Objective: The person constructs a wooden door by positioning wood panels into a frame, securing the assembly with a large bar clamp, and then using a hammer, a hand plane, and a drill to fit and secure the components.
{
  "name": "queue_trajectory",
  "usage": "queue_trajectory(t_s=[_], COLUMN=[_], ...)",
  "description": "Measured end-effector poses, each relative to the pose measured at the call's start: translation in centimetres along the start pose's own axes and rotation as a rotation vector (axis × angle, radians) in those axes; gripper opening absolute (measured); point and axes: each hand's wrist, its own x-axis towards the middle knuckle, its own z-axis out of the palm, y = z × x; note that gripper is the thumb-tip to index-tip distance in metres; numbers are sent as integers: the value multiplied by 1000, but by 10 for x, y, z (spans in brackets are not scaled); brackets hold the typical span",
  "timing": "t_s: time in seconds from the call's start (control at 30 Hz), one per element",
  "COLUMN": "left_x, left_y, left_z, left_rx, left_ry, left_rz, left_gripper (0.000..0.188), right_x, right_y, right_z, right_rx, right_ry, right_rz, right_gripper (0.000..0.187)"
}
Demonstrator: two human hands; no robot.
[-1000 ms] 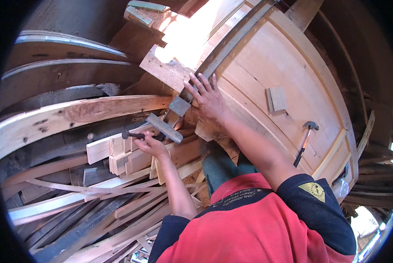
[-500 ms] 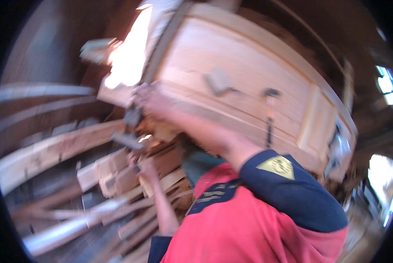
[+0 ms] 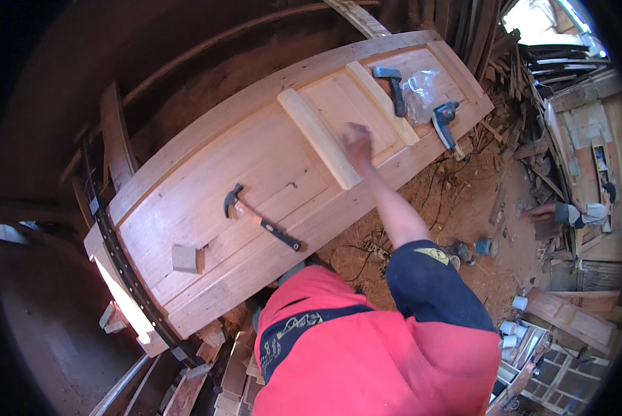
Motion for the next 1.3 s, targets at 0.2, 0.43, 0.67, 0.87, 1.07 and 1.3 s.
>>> queue_trajectory(t_s=[0.2, 0.43, 0.67, 0.87, 1.07, 1.3], left_x=[28, -12, -48, -35, 8, 109], left_y=[-45, 98, 127, 189, 225, 184], left_z=[-30, -64, -73, -71, -84, -149], left_rx=[6, -20, 295, 158, -8, -30], left_ry=[-354, -80, -135, 51, 332, 690], left_rz=[62, -72, 2, 48, 166, 259], left_gripper=[48, 36, 36, 28, 28, 27], right_x=[87, 131, 202, 236, 61, -79], right_y=[179, 243, 255, 210, -27, -230], right_z=[-44, -6, 6, -11, -58, -19], right_rx=[-410, -417, -803, 590, 1195, 846], right_ry=[-120, -109, -556, -277, -401, -738], right_rz=[363, 322, 341, 926, 830, 746], right_gripper=[53, 62, 38, 18, 24, 11])
